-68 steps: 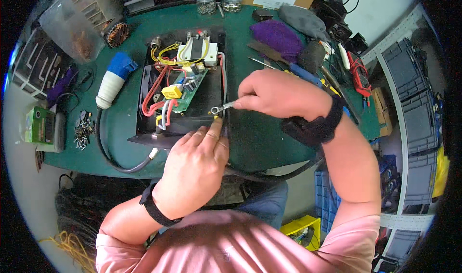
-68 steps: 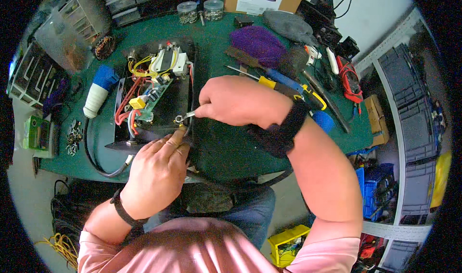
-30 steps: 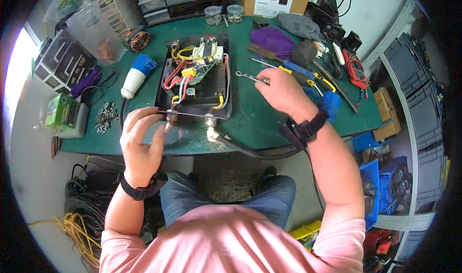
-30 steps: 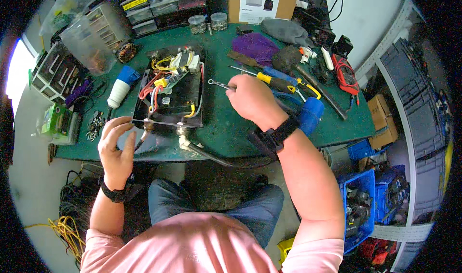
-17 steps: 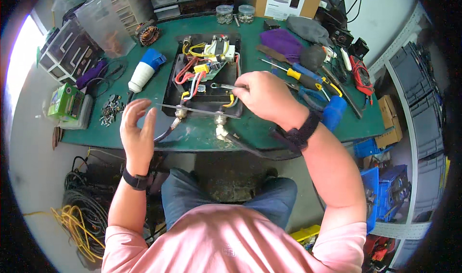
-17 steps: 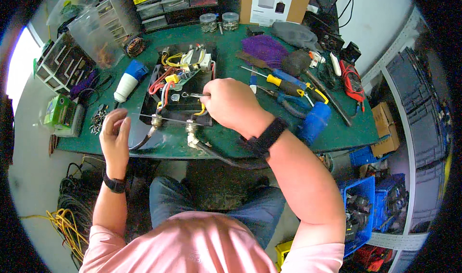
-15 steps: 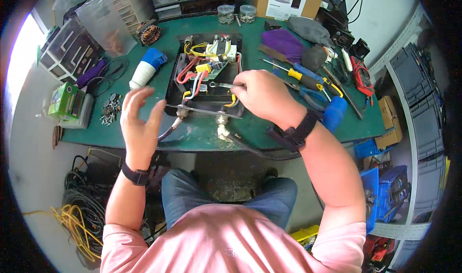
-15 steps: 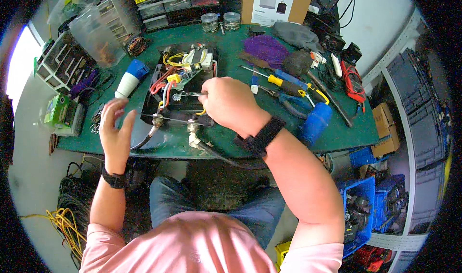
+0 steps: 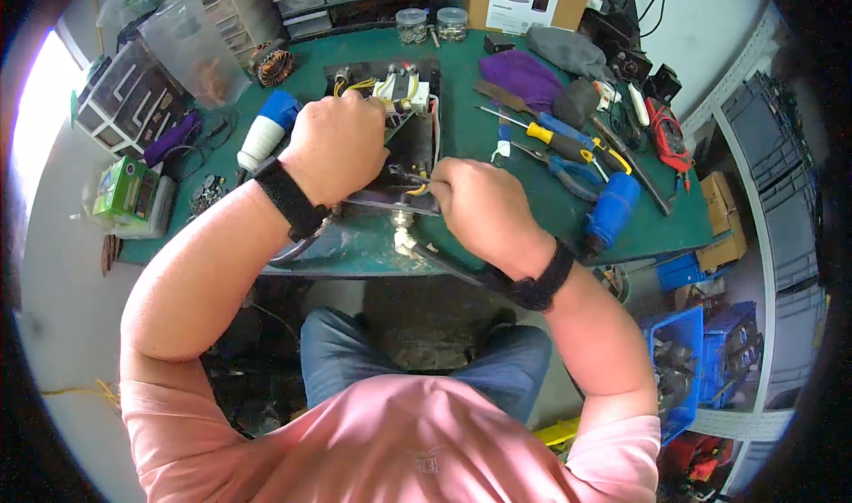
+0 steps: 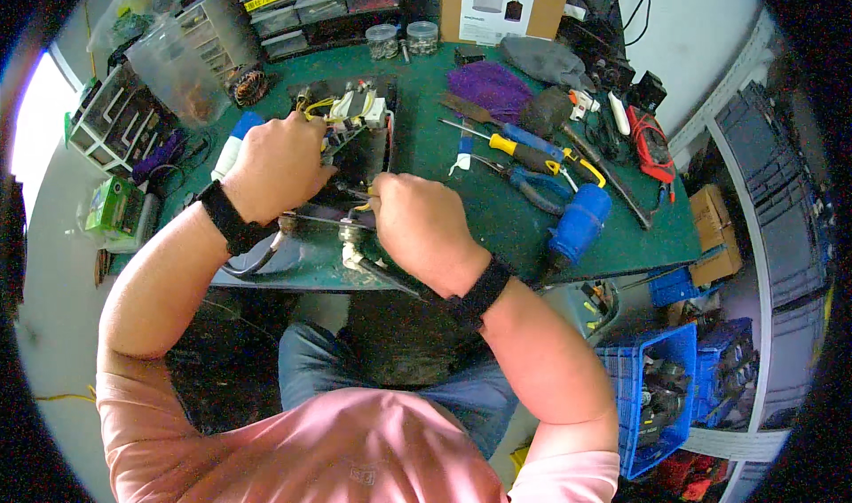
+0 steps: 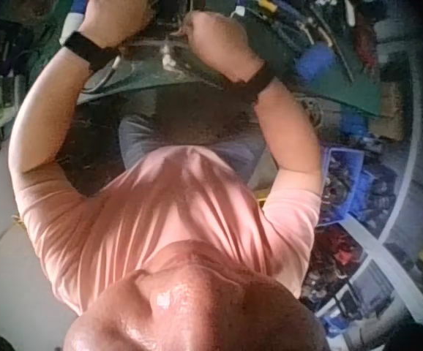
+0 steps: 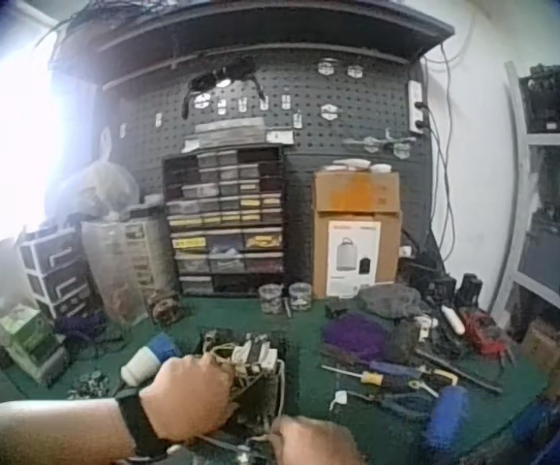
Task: The person works on an open electronic control box, using a wrench to tighten a terminal on a circuit board. They search through a drawer for tools and components, then use a screwdriver to adjust a fitting on the device's casing.
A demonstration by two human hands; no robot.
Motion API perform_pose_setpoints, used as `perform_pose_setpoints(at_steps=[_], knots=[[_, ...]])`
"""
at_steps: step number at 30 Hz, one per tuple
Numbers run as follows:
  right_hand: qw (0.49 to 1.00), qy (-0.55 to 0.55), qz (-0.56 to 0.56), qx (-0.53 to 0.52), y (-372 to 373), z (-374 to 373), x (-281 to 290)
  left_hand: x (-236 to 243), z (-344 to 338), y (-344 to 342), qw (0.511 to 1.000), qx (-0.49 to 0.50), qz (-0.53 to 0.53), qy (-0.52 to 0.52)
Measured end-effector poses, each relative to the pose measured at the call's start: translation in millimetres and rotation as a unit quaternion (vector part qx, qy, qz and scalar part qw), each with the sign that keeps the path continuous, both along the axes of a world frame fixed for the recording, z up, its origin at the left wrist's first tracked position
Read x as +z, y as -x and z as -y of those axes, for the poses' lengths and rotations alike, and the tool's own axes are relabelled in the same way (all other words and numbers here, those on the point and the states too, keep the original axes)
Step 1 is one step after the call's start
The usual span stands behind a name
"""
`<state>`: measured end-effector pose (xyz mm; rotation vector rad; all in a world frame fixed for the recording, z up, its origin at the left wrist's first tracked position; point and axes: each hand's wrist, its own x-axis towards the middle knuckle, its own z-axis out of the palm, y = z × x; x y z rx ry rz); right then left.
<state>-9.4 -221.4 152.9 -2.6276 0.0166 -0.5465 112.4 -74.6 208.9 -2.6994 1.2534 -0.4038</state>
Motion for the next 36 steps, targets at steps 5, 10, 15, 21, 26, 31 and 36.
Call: perform_pose_setpoints(at_steps=[5,10,15,21,26,31,36], knots=[[0.994,-0.075,0.082,0.015,7.5,-12.9,-6.6,9.2,0.7,-8.3,0.998,0.028,-0.050,-0.041],[0.972,-0.220,0.054,0.058,13.9,-11.8,-6.0,16.9,-22.9,-26.1,0.991,0.061,-0.108,0.041],[0.978,-0.192,0.062,0.048,21.6,-15.4,-3.7,1.3,-53.1,-34.1,0.963,0.070,-0.172,0.192],[0.993,-0.106,0.037,0.025,17.8,-6.4,10.1,-6.6,-76.5,-41.9,0.920,0.095,-0.286,0.251],[0.998,-0.039,-0.035,0.025,-5.8,-2.6,40.0,-24.4,-82.5,-50.5,0.896,0.084,-0.306,0.312],[0.988,0.010,-0.140,0.060,-43.5,-10.0,54.2,-38.7,-90.6,-63.9,0.905,0.076,-0.281,0.310],[0.977,0.052,-0.198,0.051,-71.1,-24.3,50.7,-39.8,-92.5,-67.0,0.851,0.110,-0.371,0.354]])
